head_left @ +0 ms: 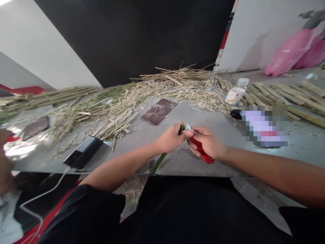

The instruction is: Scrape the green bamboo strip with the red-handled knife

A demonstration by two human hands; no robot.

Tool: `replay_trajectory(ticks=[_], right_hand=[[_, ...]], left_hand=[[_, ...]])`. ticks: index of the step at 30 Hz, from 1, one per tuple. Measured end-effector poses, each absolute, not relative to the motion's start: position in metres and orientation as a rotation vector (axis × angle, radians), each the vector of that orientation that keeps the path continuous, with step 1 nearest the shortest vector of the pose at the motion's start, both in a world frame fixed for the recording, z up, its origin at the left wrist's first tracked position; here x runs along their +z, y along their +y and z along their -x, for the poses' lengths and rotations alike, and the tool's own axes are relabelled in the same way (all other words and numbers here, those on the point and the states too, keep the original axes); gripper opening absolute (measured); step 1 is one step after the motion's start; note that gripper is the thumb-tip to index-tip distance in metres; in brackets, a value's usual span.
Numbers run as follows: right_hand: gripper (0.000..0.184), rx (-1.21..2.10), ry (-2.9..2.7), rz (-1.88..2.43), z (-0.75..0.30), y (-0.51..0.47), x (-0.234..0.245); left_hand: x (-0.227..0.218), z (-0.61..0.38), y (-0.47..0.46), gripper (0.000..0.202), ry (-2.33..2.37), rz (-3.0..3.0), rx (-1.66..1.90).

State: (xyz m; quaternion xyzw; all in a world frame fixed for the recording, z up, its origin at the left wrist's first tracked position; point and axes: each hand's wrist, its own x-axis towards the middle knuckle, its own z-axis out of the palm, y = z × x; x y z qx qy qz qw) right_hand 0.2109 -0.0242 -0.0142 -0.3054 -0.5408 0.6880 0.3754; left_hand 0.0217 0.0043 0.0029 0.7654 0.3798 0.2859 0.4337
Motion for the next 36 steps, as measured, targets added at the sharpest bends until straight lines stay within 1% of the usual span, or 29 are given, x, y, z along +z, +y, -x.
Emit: replay_trajectory(ticks=[7,11,19,23,29,33,36], right_hand=[[0.028,1.973,-1.436,0.685,-0.217,-0.014,-0.016],[0.028,2.013,-1.452,0.671,-0.22,-0.012,-0.016],[0.021,2.08,-1.442,0.74,-0.22,-0.012,-0.012],[0.022,2.043,-1.432,0.799,-0.217,-0.016,-0.011],[0.028,1.793,-1.442,0.899,-0.204,-0.028,-0.016],[0.034,1.681,-1.335,0.92,-0.203,-0.028,-0.018],[0.037,1.769,-1.351,0.861,-0.209,-0.021,-0.017]], left_hand=[[0.002,-0.018,0.004,0.065,0.897,-1.99,0.712],[0.007,-0.015,0.001,0.062,0.906,-2.036,0.68],[0.006,-0.012,-0.003,0.058,0.952,-2.113,0.617],[0.0,-0.014,0.0,0.051,1.024,-2.136,0.623],[-0.002,-0.016,0.0,0.036,1.107,-2.096,0.587],[0.0,-0.017,-0.004,0.036,1.159,-2.065,0.595],[0.0,-0.017,-0.007,0.041,1.152,-2.065,0.583]])
